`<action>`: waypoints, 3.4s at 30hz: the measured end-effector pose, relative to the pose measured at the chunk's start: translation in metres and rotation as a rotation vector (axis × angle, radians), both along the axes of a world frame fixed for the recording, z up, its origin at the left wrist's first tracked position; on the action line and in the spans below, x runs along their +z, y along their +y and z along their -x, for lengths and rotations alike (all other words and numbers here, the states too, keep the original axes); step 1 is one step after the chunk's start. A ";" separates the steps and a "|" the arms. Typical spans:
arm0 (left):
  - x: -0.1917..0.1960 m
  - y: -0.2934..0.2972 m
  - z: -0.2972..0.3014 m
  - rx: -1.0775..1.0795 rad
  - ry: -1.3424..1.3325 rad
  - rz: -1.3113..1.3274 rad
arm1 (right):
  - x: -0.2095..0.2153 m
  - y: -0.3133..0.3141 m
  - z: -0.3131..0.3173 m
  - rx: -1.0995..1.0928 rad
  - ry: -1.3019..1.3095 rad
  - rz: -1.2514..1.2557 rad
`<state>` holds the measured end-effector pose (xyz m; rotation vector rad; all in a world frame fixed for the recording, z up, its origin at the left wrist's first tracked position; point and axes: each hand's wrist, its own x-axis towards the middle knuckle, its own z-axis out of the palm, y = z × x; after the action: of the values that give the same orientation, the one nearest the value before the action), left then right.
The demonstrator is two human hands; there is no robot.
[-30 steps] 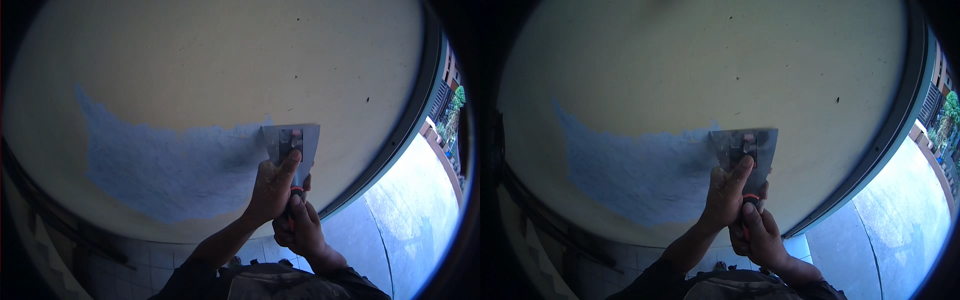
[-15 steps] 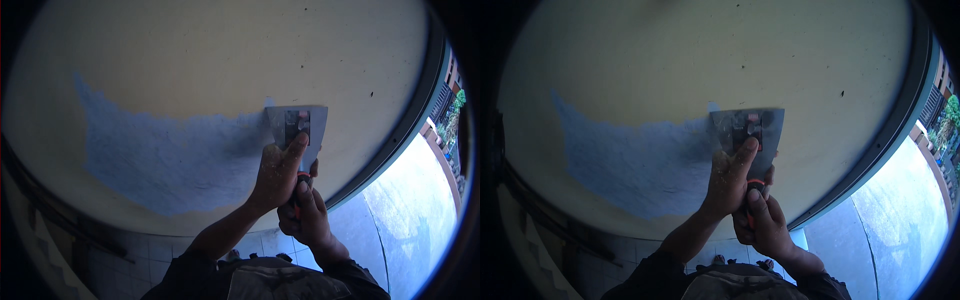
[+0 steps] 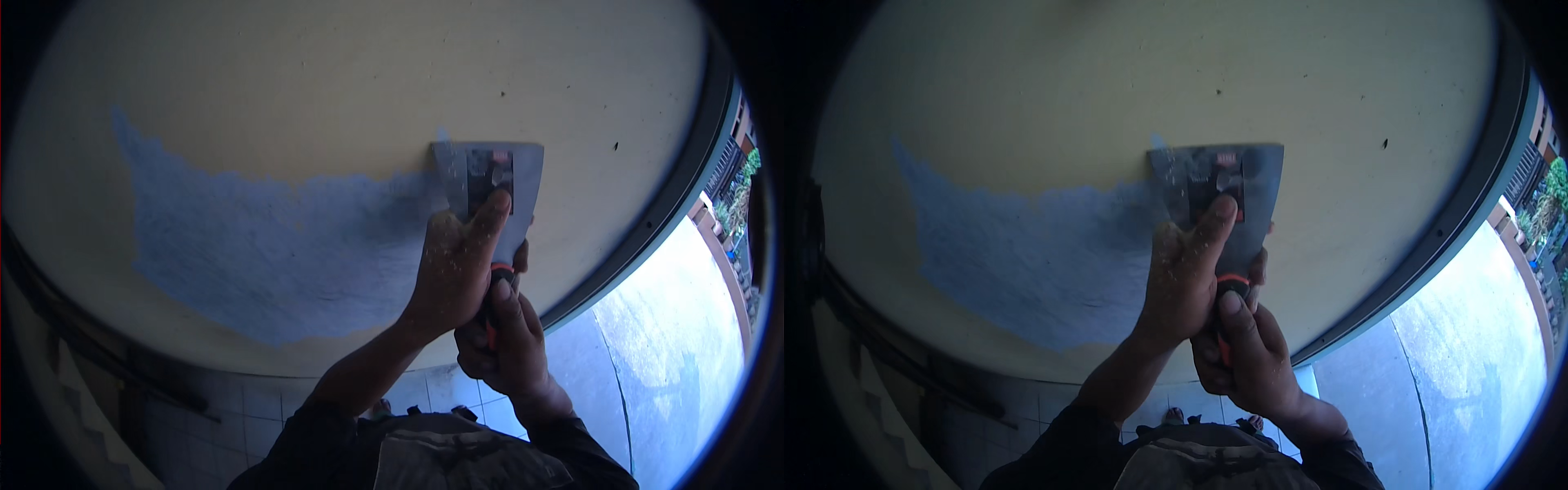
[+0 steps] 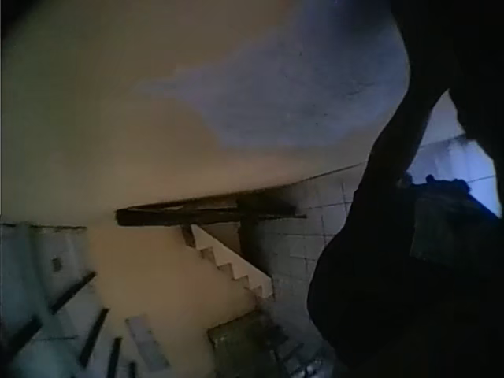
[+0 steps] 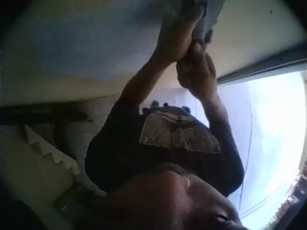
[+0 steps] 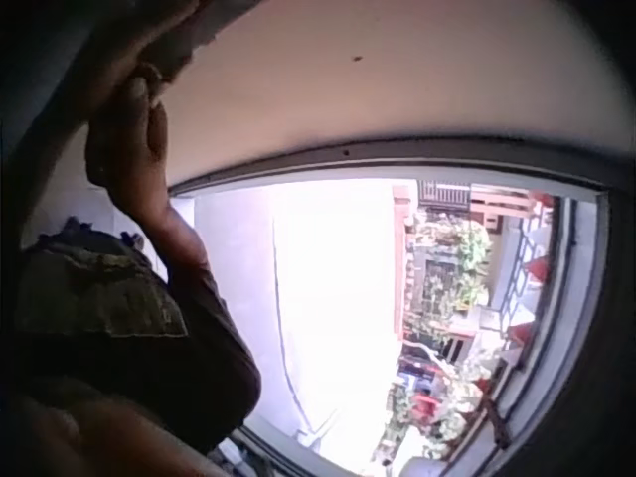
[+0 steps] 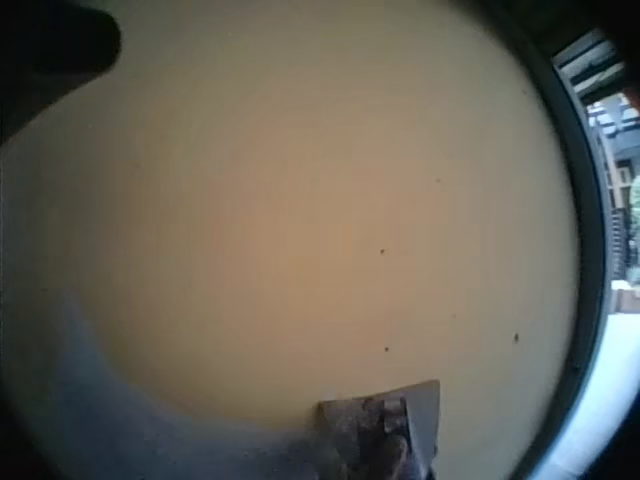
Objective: The person scrapes old paint or plaster from a wall with a paint scraper.
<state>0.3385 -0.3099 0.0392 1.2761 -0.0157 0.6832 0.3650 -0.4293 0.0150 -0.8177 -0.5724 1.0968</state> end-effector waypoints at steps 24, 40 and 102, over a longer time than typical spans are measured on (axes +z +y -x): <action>0.006 -0.004 0.012 -0.045 -0.043 0.024 | -0.004 -0.005 0.014 -0.016 -0.088 -0.065; 0.020 0.003 0.001 -0.034 -0.082 -0.003 | 0.011 0.005 0.001 -0.034 -0.116 -0.069; -0.034 -0.004 -0.005 -0.016 0.035 0.127 | -0.037 -0.005 -0.008 0.025 -0.114 0.014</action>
<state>0.3431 -0.3139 0.0055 1.1646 0.0456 0.6379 0.3726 -0.4347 -0.0225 -0.8914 -0.6726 1.0829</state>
